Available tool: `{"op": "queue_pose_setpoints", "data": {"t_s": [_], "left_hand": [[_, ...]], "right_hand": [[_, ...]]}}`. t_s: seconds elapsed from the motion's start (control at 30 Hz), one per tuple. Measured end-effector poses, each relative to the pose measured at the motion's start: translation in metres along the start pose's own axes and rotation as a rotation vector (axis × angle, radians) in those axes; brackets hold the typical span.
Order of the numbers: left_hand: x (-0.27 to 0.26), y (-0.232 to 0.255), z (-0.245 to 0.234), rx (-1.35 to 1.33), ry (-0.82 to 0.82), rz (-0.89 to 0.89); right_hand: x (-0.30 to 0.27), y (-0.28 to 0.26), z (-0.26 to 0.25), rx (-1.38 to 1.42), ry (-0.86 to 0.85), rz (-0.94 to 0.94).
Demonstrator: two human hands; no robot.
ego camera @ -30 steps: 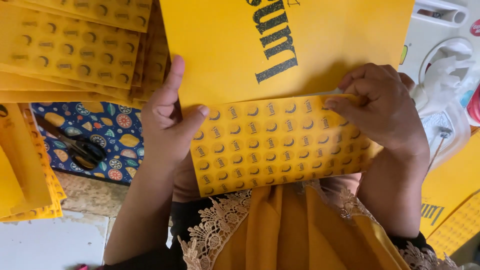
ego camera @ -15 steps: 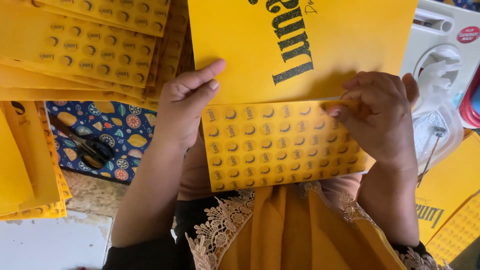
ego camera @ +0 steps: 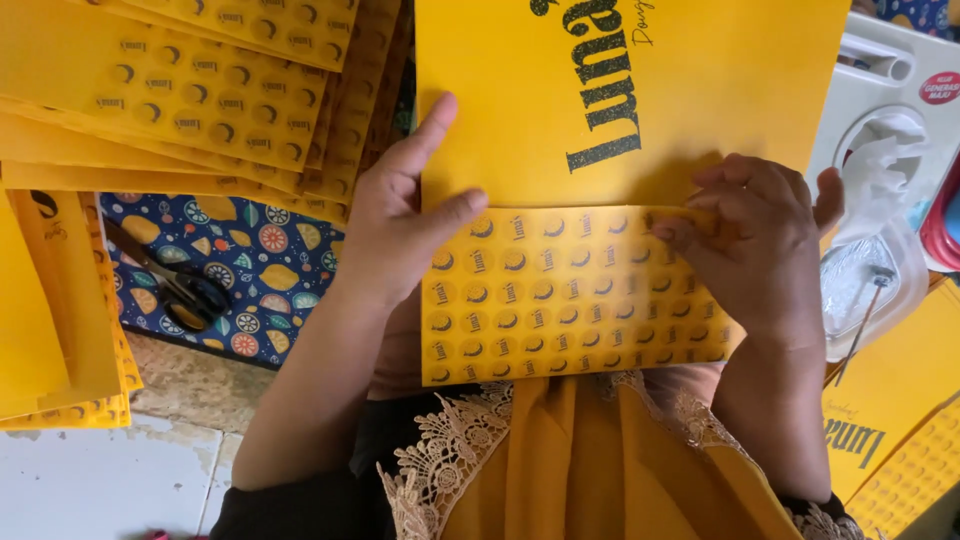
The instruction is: The person sits on the floor and glues yellow printed paper bags one at a time, applying glue to the top flap with a small stick and folding the flap closed. They press each flap flat with their hands, stack the finished bags beside them, and wipe glue from their hands with a tissue at the end.
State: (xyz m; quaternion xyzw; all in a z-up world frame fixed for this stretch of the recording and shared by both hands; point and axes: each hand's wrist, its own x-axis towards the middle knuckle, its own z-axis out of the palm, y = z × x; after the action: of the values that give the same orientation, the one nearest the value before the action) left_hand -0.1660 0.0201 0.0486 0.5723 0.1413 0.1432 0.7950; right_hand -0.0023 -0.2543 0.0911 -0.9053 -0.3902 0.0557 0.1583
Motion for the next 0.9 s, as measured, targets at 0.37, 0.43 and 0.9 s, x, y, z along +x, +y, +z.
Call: {"op": "queue_pose_setpoints", "data": {"t_s": [0.37,0.43,0.9], "left_hand": [[-0.006,-0.010,-0.008,0.532,-0.022,0.147],[-0.007,-0.013,-0.009,0.560,-0.023,0.160],[-0.007,-0.008,-0.003,0.497,0.011,0.113]], "right_hand": [[-0.007,-0.006,0.024,-0.106,0.088,0.051],[-0.011,-0.003,0.027,-0.090,0.092,0.057],[-0.030,0.011,0.026,-0.119,0.145,0.168]]}}
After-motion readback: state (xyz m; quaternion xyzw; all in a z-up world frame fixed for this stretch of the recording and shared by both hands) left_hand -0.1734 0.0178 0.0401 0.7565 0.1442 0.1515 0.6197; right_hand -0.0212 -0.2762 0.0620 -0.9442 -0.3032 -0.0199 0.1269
